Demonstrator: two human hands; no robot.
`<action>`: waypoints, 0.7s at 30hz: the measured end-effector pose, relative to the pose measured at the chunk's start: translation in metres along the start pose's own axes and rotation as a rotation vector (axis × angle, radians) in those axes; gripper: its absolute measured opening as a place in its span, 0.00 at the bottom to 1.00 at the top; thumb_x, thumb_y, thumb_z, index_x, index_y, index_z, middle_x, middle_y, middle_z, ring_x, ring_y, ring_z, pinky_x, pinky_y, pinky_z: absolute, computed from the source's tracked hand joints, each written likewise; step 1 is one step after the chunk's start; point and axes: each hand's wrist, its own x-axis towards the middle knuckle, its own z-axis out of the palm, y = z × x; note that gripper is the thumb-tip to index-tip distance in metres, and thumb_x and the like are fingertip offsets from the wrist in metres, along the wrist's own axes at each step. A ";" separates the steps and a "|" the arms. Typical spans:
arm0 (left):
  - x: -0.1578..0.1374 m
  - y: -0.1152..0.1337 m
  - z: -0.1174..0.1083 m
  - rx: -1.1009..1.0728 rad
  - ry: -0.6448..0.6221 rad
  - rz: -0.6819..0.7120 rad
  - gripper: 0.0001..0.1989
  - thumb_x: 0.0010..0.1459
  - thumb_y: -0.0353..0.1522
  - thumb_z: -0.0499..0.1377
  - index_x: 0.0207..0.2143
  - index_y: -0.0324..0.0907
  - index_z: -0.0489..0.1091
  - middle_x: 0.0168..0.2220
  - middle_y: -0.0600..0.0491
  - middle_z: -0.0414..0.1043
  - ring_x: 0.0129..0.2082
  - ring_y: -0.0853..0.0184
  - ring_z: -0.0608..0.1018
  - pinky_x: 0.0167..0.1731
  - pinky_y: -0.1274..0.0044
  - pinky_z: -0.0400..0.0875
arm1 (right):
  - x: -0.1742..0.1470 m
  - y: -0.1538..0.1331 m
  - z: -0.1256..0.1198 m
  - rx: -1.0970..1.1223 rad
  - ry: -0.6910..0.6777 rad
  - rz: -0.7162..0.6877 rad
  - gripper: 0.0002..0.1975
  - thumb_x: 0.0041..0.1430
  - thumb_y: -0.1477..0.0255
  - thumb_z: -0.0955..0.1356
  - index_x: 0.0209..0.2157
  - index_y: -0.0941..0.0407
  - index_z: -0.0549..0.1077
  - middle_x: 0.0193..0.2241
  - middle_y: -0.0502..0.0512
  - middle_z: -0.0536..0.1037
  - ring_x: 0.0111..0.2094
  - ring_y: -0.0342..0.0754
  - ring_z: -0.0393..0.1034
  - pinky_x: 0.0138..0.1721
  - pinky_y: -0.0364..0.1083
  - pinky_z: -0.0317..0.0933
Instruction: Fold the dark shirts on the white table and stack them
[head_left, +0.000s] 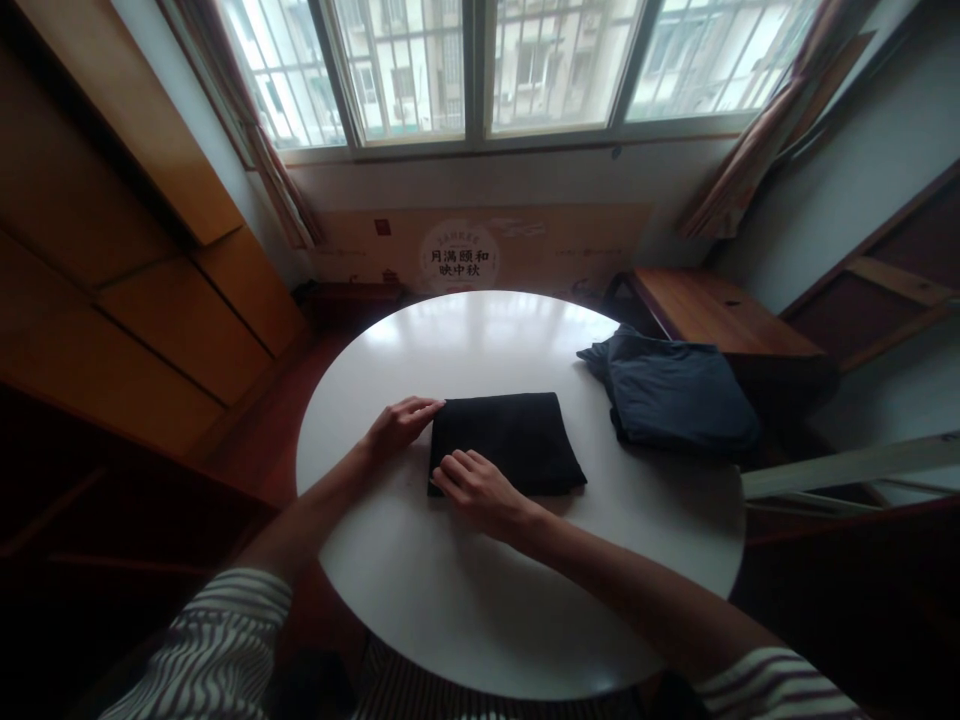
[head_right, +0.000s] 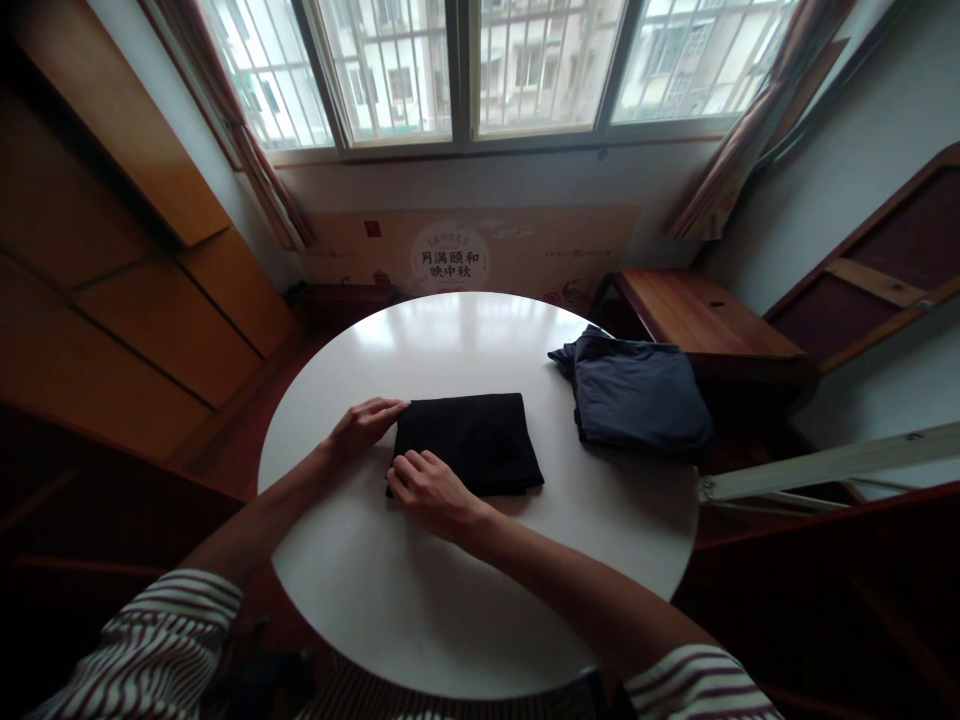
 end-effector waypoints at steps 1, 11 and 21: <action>0.000 0.001 -0.001 0.003 -0.009 0.005 0.19 0.66 0.24 0.50 0.55 0.43 0.71 0.48 0.46 0.77 0.45 0.65 0.78 0.46 0.71 0.77 | 0.000 0.001 0.001 0.005 0.007 -0.013 0.11 0.68 0.78 0.60 0.41 0.63 0.73 0.33 0.59 0.72 0.34 0.50 0.63 0.36 0.49 0.56; 0.019 0.012 -0.018 -0.023 0.000 -0.129 0.23 0.55 0.19 0.51 0.49 0.42 0.75 0.46 0.48 0.77 0.46 0.62 0.76 0.49 0.67 0.75 | 0.004 0.008 -0.021 0.103 -0.018 -0.001 0.10 0.69 0.73 0.61 0.37 0.59 0.72 0.33 0.58 0.74 0.34 0.49 0.64 0.37 0.48 0.55; 0.056 0.079 0.021 0.202 -0.313 -0.353 0.25 0.68 0.35 0.46 0.63 0.34 0.60 0.63 0.38 0.62 0.64 0.52 0.63 0.61 0.56 0.58 | -0.012 0.082 -0.008 0.054 -0.207 0.750 0.28 0.70 0.62 0.56 0.64 0.63 0.60 0.64 0.67 0.62 0.65 0.61 0.53 0.64 0.58 0.45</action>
